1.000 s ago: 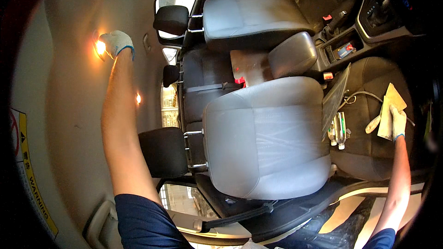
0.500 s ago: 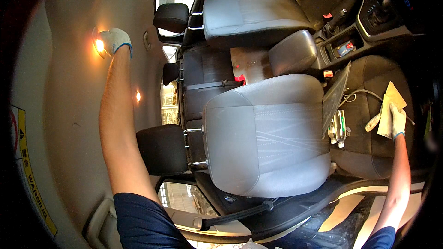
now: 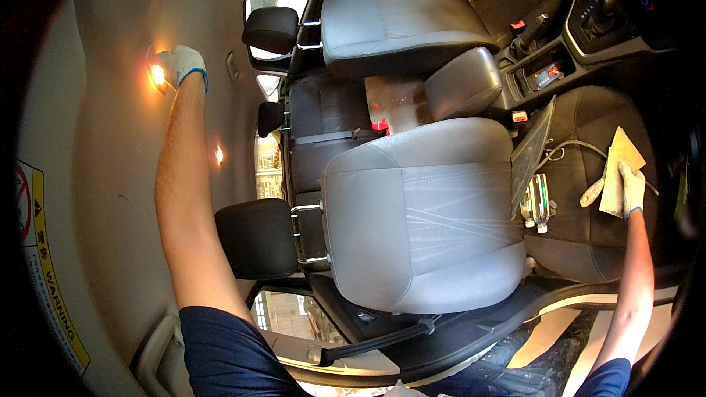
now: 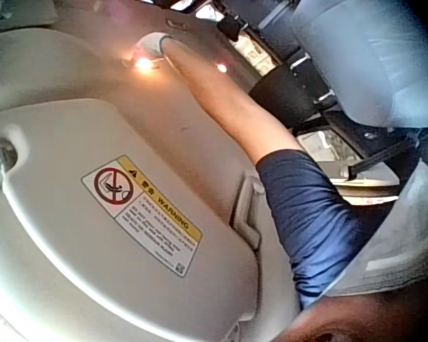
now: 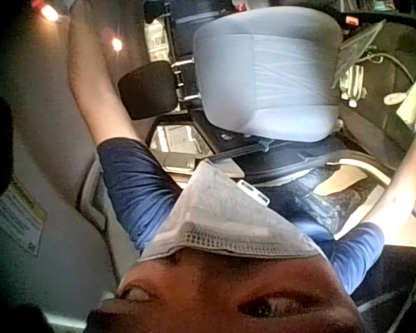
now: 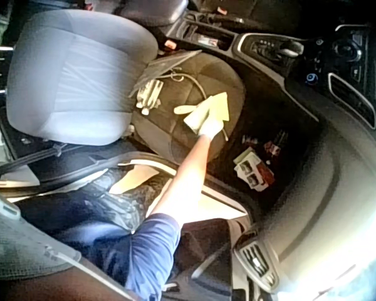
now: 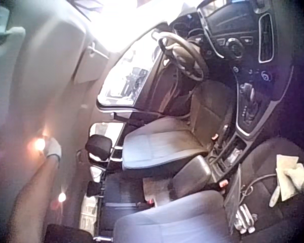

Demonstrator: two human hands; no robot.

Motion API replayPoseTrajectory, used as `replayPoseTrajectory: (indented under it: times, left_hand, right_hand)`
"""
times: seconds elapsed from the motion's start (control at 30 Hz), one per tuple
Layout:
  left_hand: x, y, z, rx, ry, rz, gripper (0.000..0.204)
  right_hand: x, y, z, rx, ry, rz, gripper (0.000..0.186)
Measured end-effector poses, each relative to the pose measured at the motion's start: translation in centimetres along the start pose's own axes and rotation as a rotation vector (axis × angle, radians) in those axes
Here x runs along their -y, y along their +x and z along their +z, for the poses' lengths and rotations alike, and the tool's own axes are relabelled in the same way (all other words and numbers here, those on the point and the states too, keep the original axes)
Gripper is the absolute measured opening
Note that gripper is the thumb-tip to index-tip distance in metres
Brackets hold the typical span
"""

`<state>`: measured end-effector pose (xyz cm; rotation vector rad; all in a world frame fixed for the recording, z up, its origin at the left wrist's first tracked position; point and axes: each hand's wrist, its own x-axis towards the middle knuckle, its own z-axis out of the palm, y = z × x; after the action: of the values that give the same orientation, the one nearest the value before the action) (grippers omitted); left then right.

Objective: The person sits on the floor and rubs a sanding block between their hands. They then stand and walk around a white car, opening the trunk and doors to wipe the interior surfaces with the sanding block. The person closes the doors and continues wiping the exterior panels before returning to the floor to resume rubbing the sanding block.

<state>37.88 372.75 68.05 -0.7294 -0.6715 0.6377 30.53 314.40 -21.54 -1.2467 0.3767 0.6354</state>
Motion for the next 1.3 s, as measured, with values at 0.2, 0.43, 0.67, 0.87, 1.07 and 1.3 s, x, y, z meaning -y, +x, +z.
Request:
replayPoseTrajectory:
  times: [0.2, 0.43, 0.67, 0.87, 1.07, 1.3]
  left_hand:
    - [-1.3, 1.4, 0.8, 0.004, 0.104, 0.106, 0.042]
    - [0.2, 3.8, 3.1, -0.182, -0.381, -0.168, 0.039]
    - [-1.2, 2.1, 1.6, -0.180, 0.321, 0.063, 0.038]
    - [-1.0, 4.8, 3.7, 0.000, 0.372, -0.010, 0.044]
    - [-2.4, 4.9, 3.7, -0.081, 0.080, -0.053, 0.036]
    - [-3.4, 6.6, 5.6, -0.137, -0.119, -0.112, 0.032]
  right_hand:
    - [0.7, -0.7, 0.6, -0.035, 0.004, -0.008, 0.031]
    - [0.2, -0.4, 0.8, -0.019, 0.024, 0.004, 0.031]
    - [0.0, 0.1, -0.1, -0.048, -0.009, -0.001, 0.030]
    - [0.0, -0.4, 0.8, -0.028, -0.012, 0.011, 0.031]
    - [1.1, -1.0, 0.8, -0.001, 0.008, 0.017, 0.029]
    - [0.8, -0.7, 0.7, -0.011, 0.026, -0.002, 0.028]
